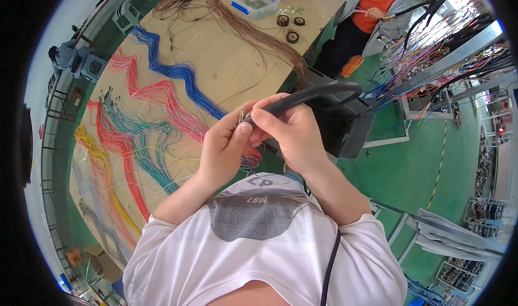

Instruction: Organizing and bundling various colored wires into a protective sleeve.

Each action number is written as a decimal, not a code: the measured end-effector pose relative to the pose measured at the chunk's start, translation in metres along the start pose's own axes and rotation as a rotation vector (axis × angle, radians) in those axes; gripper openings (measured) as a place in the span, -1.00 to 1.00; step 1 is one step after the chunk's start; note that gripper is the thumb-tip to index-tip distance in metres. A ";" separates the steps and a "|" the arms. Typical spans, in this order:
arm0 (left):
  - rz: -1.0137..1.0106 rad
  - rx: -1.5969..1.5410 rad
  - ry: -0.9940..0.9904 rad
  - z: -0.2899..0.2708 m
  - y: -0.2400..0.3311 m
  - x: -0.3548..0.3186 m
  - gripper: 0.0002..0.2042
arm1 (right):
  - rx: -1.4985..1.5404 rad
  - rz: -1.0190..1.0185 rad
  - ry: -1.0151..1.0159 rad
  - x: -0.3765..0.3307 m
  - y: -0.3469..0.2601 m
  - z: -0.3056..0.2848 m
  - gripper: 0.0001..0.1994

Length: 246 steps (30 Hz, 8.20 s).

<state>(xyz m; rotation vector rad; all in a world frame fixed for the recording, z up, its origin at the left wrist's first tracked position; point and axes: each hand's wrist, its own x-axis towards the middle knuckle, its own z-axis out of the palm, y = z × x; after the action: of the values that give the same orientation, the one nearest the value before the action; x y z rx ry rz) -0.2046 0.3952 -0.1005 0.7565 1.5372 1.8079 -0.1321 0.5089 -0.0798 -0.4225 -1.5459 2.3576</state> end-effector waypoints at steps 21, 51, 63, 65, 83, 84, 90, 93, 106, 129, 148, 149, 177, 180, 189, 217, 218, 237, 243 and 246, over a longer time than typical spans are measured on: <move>-0.066 -0.078 0.150 -0.008 0.019 -0.003 -0.82 | 0.123 -0.259 0.131 0.002 0.000 0.003 -0.86; 0.506 0.844 0.100 -0.002 0.019 -0.005 -0.70 | 0.080 -0.567 0.047 -0.001 0.012 0.010 -0.82; 0.356 0.784 -0.048 -0.004 0.034 -0.005 -0.80 | -0.034 -0.784 0.041 0.003 0.012 0.011 -0.81; 0.383 0.851 -0.028 -0.004 0.035 -0.005 -0.85 | -0.063 -0.810 0.049 0.004 0.013 0.008 -0.81; 0.407 0.616 -0.039 -0.002 0.031 -0.005 -0.70 | -0.110 -0.285 0.097 -0.013 -0.014 0.002 -0.87; 0.333 0.600 -0.064 -0.002 0.033 -0.006 -0.67 | -0.115 -0.255 0.098 -0.013 -0.015 0.002 -0.87; 0.729 0.563 0.052 -0.001 0.016 -0.003 -0.65 | 0.057 -0.282 0.068 -0.015 -0.013 0.006 -0.87; 0.843 0.603 0.145 0.001 0.014 -0.003 -0.66 | 0.029 -0.356 0.102 -0.019 -0.008 0.010 -0.86; 0.866 0.803 -0.116 -0.008 0.018 -0.004 -0.53 | -0.084 -0.224 0.026 -0.020 -0.017 -0.004 -0.85; -0.193 -0.173 -0.338 -0.009 0.033 0.010 -0.28 | -0.197 -0.108 0.041 -0.014 0.001 0.014 -0.81; -0.213 -0.203 -0.155 -0.012 0.023 0.015 -0.65 | -0.063 -0.206 0.178 0.003 -0.005 -0.001 -0.86; -0.151 -0.060 -0.156 -0.011 0.023 0.011 -0.78 | -0.066 -0.200 0.177 0.003 -0.006 -0.002 -0.86; -0.001 0.369 -0.223 -0.016 0.041 0.013 -0.94 | -0.024 -0.282 0.026 -0.003 -0.005 -0.011 -0.83; -0.056 0.235 -0.219 -0.011 0.044 0.015 -0.94 | -0.105 -0.278 0.037 -0.005 -0.001 -0.006 -0.83; -0.192 -0.105 -0.138 0.001 0.024 0.016 -0.93 | 0.037 -0.207 0.104 -0.008 0.003 -0.013 -0.84; -0.343 0.130 -0.858 0.057 0.043 0.059 -0.80 | 0.170 -0.478 0.315 -0.037 -0.039 -0.070 -0.75; -0.344 0.217 -0.968 0.050 0.032 0.063 -0.79 | 0.217 -0.569 0.360 -0.039 -0.048 -0.080 -0.75; -0.324 0.205 -0.995 0.081 0.066 0.070 -0.78 | 0.265 -0.718 0.357 -0.061 -0.073 -0.101 -0.74; -0.368 0.258 -0.947 0.076 0.064 0.070 -0.74 | 0.414 -0.793 0.324 -0.063 -0.076 -0.121 -0.75; -0.350 0.277 -0.931 0.067 0.061 0.070 -0.74 | 0.479 -0.714 0.581 -0.056 -0.083 -0.106 -0.78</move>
<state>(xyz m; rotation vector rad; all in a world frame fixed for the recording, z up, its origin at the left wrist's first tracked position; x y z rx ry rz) -0.2041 0.4843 -0.0282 1.1546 1.1644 0.7807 -0.0326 0.6073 -0.0397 -0.3217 -0.6720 1.7318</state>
